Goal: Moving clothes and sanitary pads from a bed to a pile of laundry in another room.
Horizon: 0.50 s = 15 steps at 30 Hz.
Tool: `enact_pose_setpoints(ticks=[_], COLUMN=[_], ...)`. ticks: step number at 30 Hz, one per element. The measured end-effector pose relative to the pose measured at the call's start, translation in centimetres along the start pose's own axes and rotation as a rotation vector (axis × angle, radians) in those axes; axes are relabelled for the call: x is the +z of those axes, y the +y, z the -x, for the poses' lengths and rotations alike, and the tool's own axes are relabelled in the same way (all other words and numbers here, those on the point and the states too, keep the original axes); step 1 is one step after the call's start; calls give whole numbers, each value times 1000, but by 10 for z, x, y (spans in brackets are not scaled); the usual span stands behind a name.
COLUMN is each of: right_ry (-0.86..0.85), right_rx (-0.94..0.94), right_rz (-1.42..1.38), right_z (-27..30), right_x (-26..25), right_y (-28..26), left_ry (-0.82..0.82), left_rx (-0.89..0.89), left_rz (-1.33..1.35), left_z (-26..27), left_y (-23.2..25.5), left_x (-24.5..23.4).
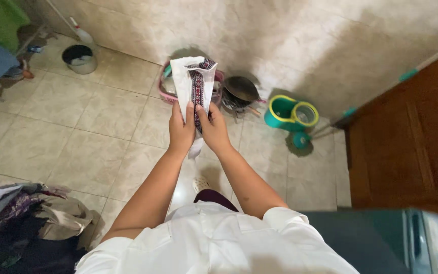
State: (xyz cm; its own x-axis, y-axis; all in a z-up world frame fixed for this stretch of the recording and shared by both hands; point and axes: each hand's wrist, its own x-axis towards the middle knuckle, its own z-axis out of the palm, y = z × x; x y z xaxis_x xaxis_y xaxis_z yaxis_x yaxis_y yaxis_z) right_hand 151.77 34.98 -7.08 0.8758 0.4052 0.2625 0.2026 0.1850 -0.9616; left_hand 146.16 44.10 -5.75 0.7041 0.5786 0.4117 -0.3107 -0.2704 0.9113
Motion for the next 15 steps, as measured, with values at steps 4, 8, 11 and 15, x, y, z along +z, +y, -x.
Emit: enact_pose_setpoints(ticks=[4, 8, 11, 15], right_ry=[-102, -265, -345, -490], right_rx=[-23, -53, -46, -12], right_rz=[7, -82, -59, -86], right_z=[-66, -142, -188, -233], right_x=[26, 61, 95, 147], right_y=[26, 38, 45, 61], left_ry=[101, 229, 342, 509], left_rx=[-49, -41, -26, -12], left_rz=[-86, -140, -189, -258], left_z=[-55, -123, -163, -201], left_y=[-33, -56, -72, -91], left_x=[-11, -26, -45, -80])
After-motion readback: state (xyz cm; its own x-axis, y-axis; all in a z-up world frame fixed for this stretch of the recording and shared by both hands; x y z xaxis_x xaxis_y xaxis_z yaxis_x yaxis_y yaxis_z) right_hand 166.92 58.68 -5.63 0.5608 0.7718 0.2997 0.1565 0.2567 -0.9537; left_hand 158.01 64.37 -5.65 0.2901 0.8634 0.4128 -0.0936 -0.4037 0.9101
